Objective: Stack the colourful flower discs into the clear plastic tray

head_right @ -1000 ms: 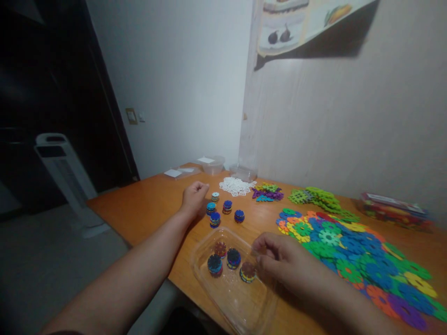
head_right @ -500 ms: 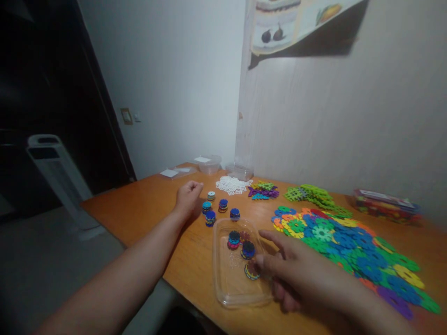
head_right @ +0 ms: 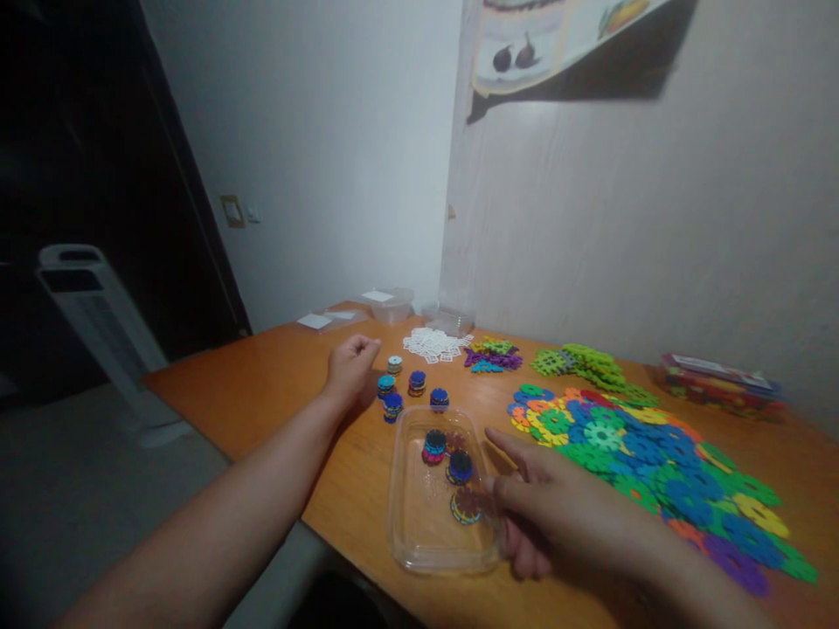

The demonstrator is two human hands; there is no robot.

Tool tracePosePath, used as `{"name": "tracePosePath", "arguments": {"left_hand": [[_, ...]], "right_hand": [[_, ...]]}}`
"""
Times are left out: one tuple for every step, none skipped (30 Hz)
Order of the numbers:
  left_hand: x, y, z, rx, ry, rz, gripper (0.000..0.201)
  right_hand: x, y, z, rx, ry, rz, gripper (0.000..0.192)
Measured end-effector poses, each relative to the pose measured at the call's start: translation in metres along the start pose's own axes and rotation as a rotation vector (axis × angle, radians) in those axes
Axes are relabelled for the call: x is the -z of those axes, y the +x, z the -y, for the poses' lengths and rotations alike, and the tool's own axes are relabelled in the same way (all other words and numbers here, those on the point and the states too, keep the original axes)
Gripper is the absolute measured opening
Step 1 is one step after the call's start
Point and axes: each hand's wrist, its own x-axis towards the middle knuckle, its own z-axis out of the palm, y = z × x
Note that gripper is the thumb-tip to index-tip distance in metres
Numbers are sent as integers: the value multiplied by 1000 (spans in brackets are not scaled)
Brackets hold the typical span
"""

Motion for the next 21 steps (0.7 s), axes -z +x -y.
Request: {"name": "tracePosePath", "arguments": {"left_hand": [[0,-1,-2,-3,-6,-2,27],[1,-2,-4,-8,-10,-4,27],[2,-3,-6,-15,-12,-8,28],[3,-5,-9,-22,-12,-10,28],[3,-7,-13,-30,-13,-17,28],[4,-9,-17,-36,-18,-25,28],[4,-12,-22,-40,-27,-36,28],[4,-16,-27,-40,-44,-49,27],[4,-20,-33,-36,-72,-63,27],[3,-24,-38,-31,-111,-74,27],[3,-28,-44,-20,-162,-75,27],[2,-32,-50,-11,-211,-64,27],[2,-35,-55,-8,-242,-30,27],[3,-39,-61,-13,-245,20,26],[4,-42,-67,-33,-220,88,24],[6,-45,-72,-69,-171,176,22],[9,-48,-78,-118,-104,285,18],[12,-50,-85,-182,-26,401,15],[14,-53,-91,-252,63,507,13],[17,-55,-98,-318,154,593,13],[18,-56,-105,-372,242,666,14]], "right_hand": [[0,1,0,15,14,-30,89],[0,3,0,41,45,-72,87],[0,5,-1,77,89,-127,83],[1,9,-2,121,128,-185,79],[2,13,-4,171,153,-245,74],[4,19,-6,223,153,-300,69],[5,24,-9,274,122,-347,63],[6,30,-11,322,64,-391,58],[7,36,-14,367,-14,-430,54],[8,42,-15,412,-101,-466,49],[8,47,-17,455,-182,-500,45],[8,52,-17,494,-253,-528,41],[8,55,-18,524,-307,-546,39],[7,57,-17,544,-341,-551,38],[6,59,-17,553,-357,-543,38],[5,60,-17,556,-362,-532,39],[4,60,-16,557,-363,-520,41],[3,60,-16,561,-367,-511,42],[3,60,-16,564,-370,-505,42],[3,59,-16,566,-371,-501,43],[2,59,-16,566,-369,-498,44]]}}
